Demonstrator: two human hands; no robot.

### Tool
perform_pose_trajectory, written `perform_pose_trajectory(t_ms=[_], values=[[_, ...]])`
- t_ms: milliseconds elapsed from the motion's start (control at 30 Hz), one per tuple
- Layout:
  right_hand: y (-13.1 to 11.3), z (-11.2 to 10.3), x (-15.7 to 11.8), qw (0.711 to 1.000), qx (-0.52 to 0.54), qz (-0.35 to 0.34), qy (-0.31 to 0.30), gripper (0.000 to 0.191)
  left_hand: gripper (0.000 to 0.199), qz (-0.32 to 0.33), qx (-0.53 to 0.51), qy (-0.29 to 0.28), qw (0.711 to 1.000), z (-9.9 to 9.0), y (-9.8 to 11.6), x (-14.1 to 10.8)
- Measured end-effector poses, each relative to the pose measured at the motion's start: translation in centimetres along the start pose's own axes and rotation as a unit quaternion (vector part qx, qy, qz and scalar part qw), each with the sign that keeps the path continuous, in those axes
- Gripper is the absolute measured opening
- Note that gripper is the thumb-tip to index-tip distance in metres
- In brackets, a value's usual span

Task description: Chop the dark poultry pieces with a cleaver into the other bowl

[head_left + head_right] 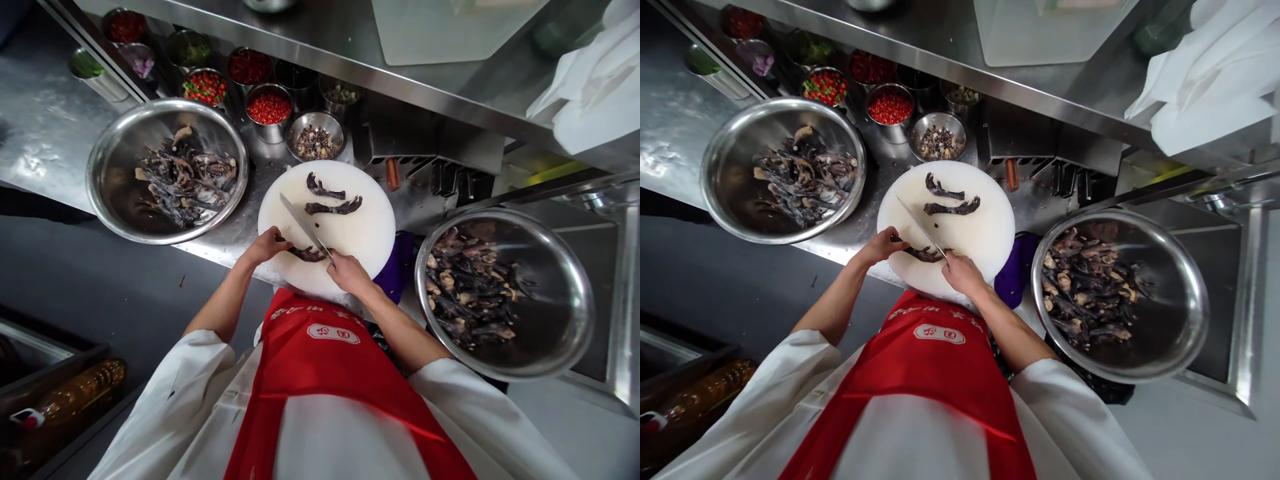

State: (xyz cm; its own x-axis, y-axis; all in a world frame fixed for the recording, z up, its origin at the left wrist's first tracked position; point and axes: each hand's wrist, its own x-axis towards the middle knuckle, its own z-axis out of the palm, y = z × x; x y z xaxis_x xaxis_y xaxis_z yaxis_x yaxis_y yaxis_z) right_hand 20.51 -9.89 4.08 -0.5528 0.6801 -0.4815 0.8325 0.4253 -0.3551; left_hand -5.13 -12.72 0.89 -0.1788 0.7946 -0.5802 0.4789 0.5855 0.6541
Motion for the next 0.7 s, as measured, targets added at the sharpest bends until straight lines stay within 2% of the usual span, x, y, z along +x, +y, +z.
perform_pose_trajectory(t_ms=[133, 233, 333, 400, 500, 600, 700], values=[[0.9, 0.7, 0.2, 1.0, 0.019, 0.004, 0.008, 0.026, 0.038, -0.036, -0.109, 0.029, 0.993, -0.3, -1.4, 0.4], [1.2, 0.7, 0.2, 0.999, 0.032, 0.021, 0.018, 0.024, 0.029, -0.033, -0.202, 0.058, 0.977, -0.8, -2.3, 0.3], [0.9, 0.2, 0.1, 0.998, 0.047, 0.025, 0.043, 0.025, 0.022, -0.034, -0.215, 0.082, 0.972, -1.0, -2.8, 0.0], [0.1, -0.4, 0.0, 0.995, 0.069, 0.014, 0.067, 0.026, 0.022, -0.04, -0.167, 0.074, 0.982, -1.0, -2.7, 0.0], [-1.8, -1.4, 0.2, 0.99, 0.101, -0.008, 0.097, 0.028, 0.023, -0.033, -0.025, 0.077, 0.996, -0.5, -1.8, 0.1], [-3.6, -1.2, 0.8, 0.988, 0.113, -0.014, 0.105, 0.028, 0.027, -0.054, 0.124, 0.167, 0.977, 0.7, -0.3, 0.6], [-4.6, 0.2, 1.7, 0.991, 0.092, 0.001, 0.096, 0.026, 0.034, -0.091, 0.191, 0.229, 0.95, 2.1, 1.2, 1.2]])
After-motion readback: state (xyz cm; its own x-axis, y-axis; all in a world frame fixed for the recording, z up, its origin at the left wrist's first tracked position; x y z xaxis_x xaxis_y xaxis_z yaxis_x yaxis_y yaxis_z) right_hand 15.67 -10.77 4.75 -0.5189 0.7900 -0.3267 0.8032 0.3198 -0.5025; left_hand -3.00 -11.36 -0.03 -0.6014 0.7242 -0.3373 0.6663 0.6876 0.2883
